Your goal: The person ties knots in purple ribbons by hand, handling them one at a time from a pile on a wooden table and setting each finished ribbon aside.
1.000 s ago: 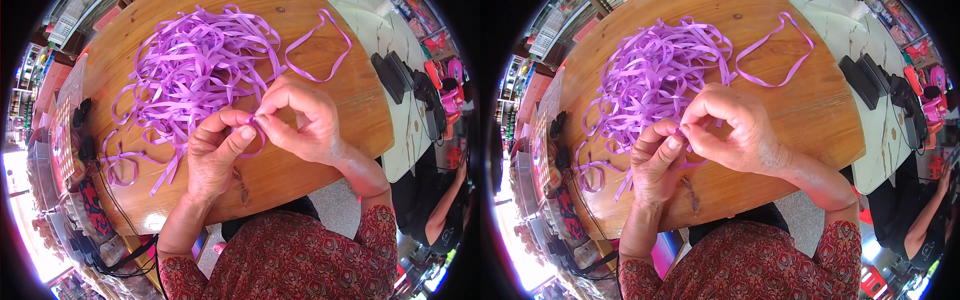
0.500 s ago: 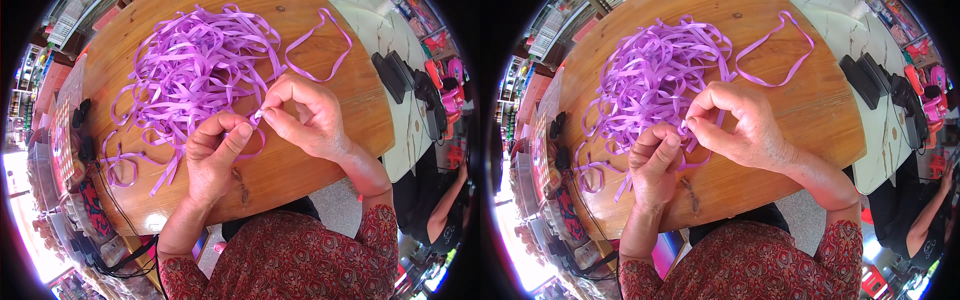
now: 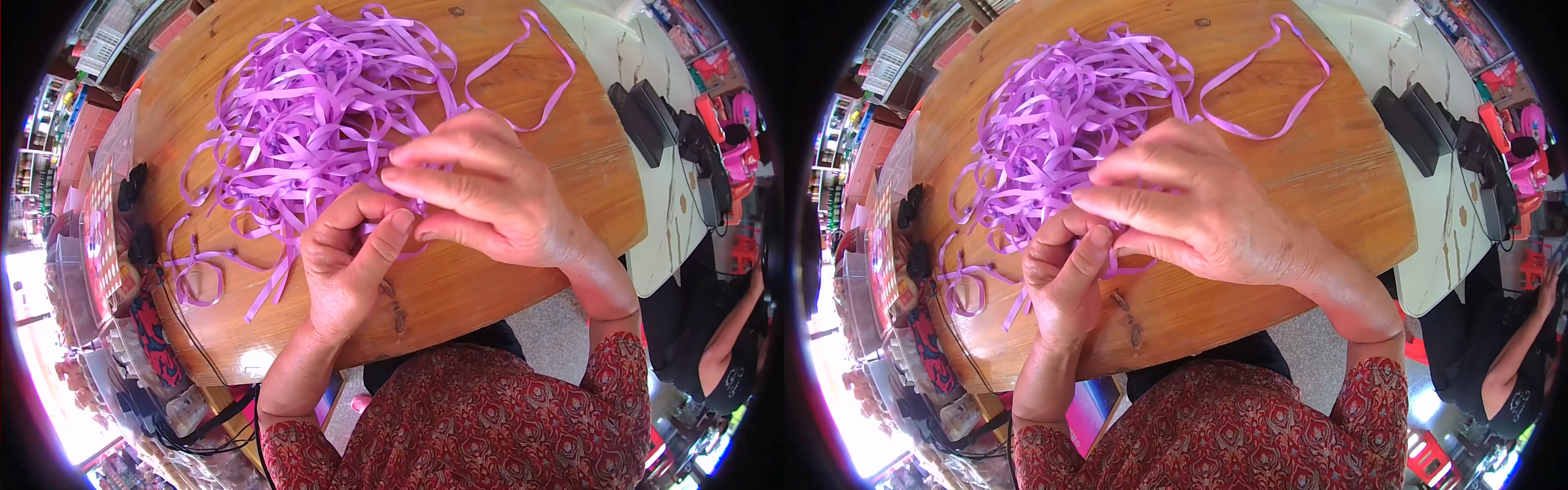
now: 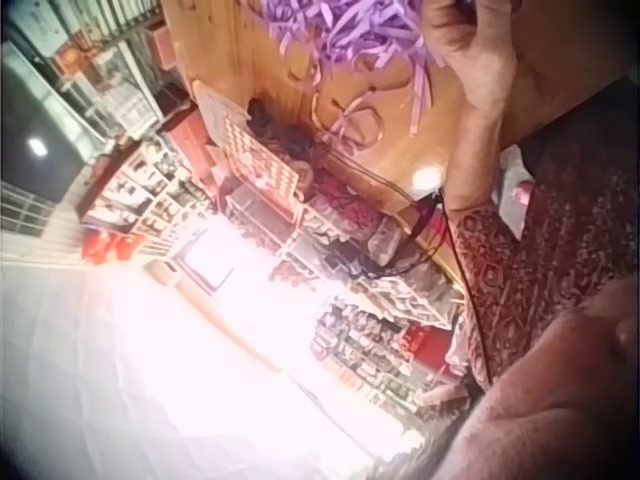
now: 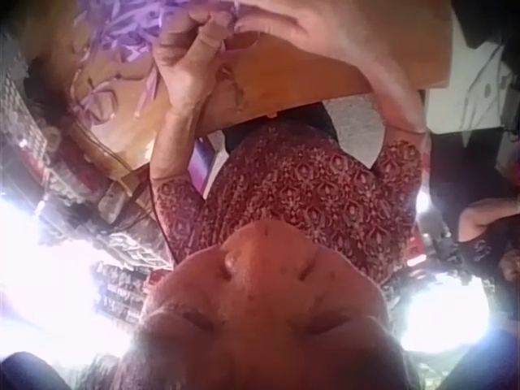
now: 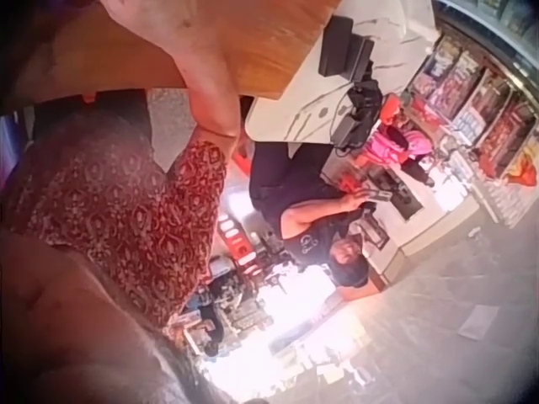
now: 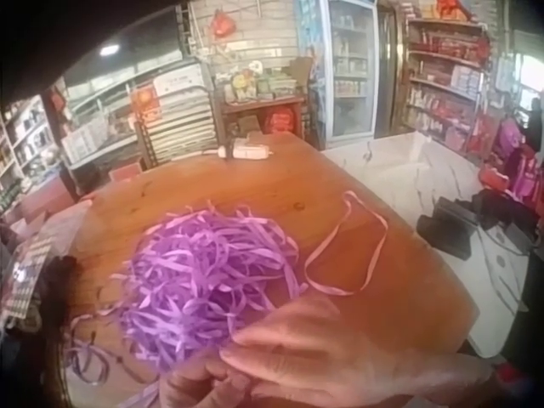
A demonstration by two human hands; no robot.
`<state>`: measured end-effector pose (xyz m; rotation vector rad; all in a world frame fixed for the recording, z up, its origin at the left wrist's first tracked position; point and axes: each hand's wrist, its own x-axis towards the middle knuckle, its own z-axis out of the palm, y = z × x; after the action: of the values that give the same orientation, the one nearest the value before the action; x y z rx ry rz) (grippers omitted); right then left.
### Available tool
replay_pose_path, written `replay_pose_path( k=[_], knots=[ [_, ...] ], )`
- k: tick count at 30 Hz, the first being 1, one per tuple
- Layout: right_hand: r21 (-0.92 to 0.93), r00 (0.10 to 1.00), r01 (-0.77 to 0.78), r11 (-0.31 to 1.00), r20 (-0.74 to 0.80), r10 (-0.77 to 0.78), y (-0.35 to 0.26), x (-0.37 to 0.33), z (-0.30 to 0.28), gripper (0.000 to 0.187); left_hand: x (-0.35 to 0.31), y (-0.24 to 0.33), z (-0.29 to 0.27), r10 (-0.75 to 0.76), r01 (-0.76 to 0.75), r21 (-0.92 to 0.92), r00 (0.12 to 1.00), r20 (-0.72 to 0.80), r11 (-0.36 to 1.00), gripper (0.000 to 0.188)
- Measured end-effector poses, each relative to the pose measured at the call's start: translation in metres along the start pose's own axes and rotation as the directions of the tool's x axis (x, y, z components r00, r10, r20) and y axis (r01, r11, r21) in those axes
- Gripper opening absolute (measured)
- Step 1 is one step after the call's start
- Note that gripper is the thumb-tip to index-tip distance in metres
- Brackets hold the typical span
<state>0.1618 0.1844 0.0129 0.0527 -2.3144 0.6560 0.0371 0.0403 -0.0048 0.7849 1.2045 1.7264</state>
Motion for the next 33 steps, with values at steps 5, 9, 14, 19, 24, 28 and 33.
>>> replay_pose_path(
  k=[5,9,14,19,24,28,33],
  knots=[
    [0.012,0.999,0.023,1.000,0.024,-0.023,0.002,-0.008,0.002,0.039,0.002,-0.001,-0.002,0.072,-0.077,0.162,0.997,0.033,0.984,0.003],
    [-0.019,1.000,0.021,1.000,0.017,-0.020,0.002,-0.007,0.000,0.026,0.003,-0.003,-0.006,0.090,-0.096,0.331,0.995,0.034,0.939,0.003],
    [-0.048,1.000,0.009,0.999,0.017,-0.009,0.005,-0.005,-0.004,0.026,0.003,-0.003,-0.006,0.084,-0.081,0.293,0.996,0.002,0.953,0.005],
    [-0.055,0.999,-0.014,0.998,0.035,0.016,0.004,-0.005,-0.005,0.027,0.003,-0.003,-0.005,0.085,-0.078,0.246,0.996,-0.017,0.966,0.005],
    [-0.013,1.000,-0.019,1.000,0.022,0.019,0.003,-0.002,-0.009,0.033,0.001,0.002,-0.006,0.056,-0.051,0.132,0.998,-0.038,0.990,0.005],
    [0.023,1.000,0.012,1.000,0.007,-0.012,0.003,-0.004,-0.001,0.036,0.001,-0.002,-0.004,0.072,-0.071,0.134,0.997,0.001,0.988,0.004],
    [0.023,1.000,0.027,0.999,0.016,-0.027,0.006,-0.007,0.000,0.030,0.001,-0.002,-0.006,0.092,-0.094,0.205,0.996,0.021,0.974,0.004]
  ],
)
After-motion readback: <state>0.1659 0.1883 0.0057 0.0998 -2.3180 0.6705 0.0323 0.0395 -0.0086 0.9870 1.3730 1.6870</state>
